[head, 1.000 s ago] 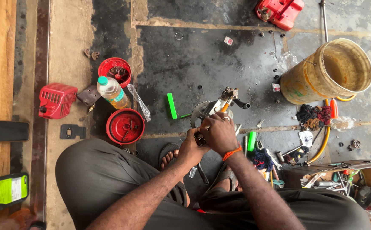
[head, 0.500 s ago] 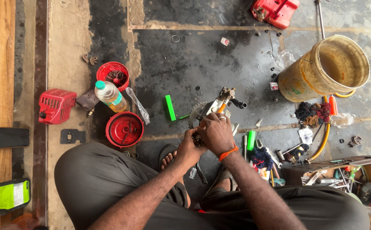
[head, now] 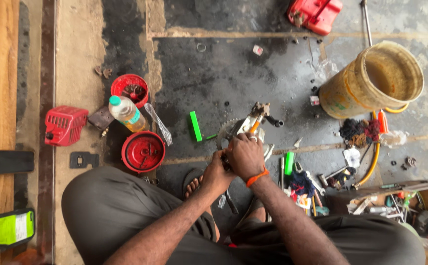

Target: The person sits on the workshop floor repairing a small engine assembly. They use a socket wrench to loosen fasteners, reposition the engine housing, separate a sprocket plate, wipe parts with a cloth, and pour oil from a bottle into the engine.

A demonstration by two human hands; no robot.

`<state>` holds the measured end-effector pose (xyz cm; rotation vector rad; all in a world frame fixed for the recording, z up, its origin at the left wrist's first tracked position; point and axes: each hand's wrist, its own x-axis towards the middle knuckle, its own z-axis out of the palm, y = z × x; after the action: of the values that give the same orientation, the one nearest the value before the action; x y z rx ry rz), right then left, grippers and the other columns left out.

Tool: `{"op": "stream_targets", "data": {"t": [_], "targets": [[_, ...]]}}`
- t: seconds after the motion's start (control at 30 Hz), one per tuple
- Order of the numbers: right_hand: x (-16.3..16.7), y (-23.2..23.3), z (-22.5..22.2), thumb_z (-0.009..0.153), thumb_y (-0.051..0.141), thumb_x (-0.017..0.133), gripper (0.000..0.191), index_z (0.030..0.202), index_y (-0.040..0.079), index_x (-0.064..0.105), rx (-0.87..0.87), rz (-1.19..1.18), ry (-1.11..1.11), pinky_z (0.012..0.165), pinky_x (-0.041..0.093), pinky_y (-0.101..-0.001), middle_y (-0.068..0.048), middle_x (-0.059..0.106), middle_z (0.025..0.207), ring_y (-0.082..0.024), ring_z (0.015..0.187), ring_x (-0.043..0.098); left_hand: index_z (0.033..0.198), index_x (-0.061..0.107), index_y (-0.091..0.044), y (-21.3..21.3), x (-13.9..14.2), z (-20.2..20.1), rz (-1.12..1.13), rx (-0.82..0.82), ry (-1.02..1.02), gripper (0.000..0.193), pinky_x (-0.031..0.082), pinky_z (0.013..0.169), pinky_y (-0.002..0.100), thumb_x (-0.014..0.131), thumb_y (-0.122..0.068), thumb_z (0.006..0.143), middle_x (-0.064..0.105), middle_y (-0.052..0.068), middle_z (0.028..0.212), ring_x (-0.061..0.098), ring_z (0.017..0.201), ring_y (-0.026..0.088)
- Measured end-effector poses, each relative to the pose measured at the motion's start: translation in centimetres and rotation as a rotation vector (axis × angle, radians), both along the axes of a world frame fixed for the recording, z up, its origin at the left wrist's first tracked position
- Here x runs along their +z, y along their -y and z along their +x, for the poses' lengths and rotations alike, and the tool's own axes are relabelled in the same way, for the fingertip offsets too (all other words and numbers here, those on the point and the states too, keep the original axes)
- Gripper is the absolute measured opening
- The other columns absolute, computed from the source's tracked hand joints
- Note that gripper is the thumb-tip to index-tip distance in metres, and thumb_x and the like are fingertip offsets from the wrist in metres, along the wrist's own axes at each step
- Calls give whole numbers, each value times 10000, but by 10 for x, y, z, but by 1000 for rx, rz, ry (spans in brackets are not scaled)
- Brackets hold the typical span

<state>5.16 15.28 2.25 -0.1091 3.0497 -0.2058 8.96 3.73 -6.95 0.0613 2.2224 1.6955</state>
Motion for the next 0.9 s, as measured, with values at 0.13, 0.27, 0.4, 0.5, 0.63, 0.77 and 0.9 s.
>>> {"op": "stream_targets", "data": {"t": [0.13,0.27,0.4,0.5,0.63,0.77,0.9], "targets": [[4,-5,-1,823,316,739,201,899,132,765,23,-88,24,1016,433,-462,-78,705,1055,-284,1167,589,1286,461,-37,2,3,-1,10,2,-40,659,586,865,372,850,-224,789,712,120,1109,728,1029,232],[12,-8,-4,826,354,769,233,912,137,767,-11,-147,131,976,455,-460,-66,704,1058,-279,1170,582,1282,443,-28,2,11,-2,-32,-25,26,637,593,864,353,828,-247,825,700,96,1096,724,1012,201],[16,-11,-8,805,349,794,218,896,153,769,-22,-216,204,983,475,-433,-38,720,1012,-261,1170,583,1282,470,-30,3,19,-3,-25,-1,73,578,595,850,356,791,-221,841,706,96,1067,732,983,199],[17,-14,-11,808,274,784,124,850,157,786,35,-236,134,968,473,-447,-25,728,1026,-271,1164,585,1299,462,-26,4,22,-3,-51,-36,106,599,593,855,354,790,-218,836,711,104,1061,730,976,199],[14,-15,-13,814,268,767,118,877,170,776,16,-240,220,975,500,-419,-4,737,994,-250,1149,608,1325,447,-11,5,20,-3,-29,-9,89,623,593,869,354,778,-222,842,723,112,1089,737,992,200],[10,-12,-9,808,279,761,133,871,163,774,-8,-181,175,974,474,-444,-27,716,1022,-265,1151,601,1309,451,-6,3,11,-3,-2,-10,48,647,591,870,363,819,-236,830,722,121,1103,736,1011,216],[6,-5,-1,803,237,716,163,918,130,758,89,-59,-38,1015,430,-463,-63,705,1055,-280,1135,619,1276,511,-32,1,3,0,-67,51,-67,609,581,863,388,853,-222,808,742,139,1103,726,1030,256]]}}
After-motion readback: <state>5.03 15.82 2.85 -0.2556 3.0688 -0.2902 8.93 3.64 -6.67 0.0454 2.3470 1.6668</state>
